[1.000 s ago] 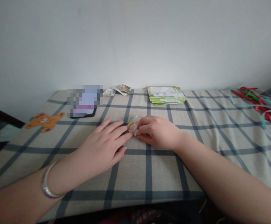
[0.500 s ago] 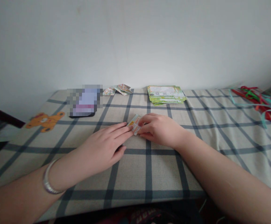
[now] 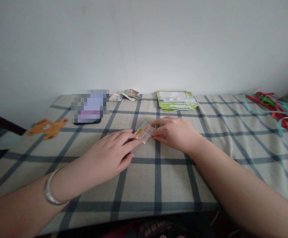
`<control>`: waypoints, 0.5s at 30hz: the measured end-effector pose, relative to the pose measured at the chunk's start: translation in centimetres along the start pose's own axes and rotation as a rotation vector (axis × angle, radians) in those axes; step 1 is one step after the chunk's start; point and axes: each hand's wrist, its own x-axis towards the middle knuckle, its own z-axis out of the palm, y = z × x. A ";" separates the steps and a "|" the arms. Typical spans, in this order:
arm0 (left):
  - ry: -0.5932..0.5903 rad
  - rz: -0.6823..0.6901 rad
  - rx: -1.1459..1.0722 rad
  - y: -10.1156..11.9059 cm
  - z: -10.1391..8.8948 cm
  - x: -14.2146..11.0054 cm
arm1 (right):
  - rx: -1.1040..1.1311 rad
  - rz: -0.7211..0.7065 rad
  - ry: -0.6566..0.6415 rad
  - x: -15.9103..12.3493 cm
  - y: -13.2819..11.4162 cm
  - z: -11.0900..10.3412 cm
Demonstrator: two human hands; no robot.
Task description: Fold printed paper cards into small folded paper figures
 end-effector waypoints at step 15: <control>0.050 0.003 0.016 -0.3 0.1 0.0 | -0.094 0.100 -0.017 0.1 -0.2 0.1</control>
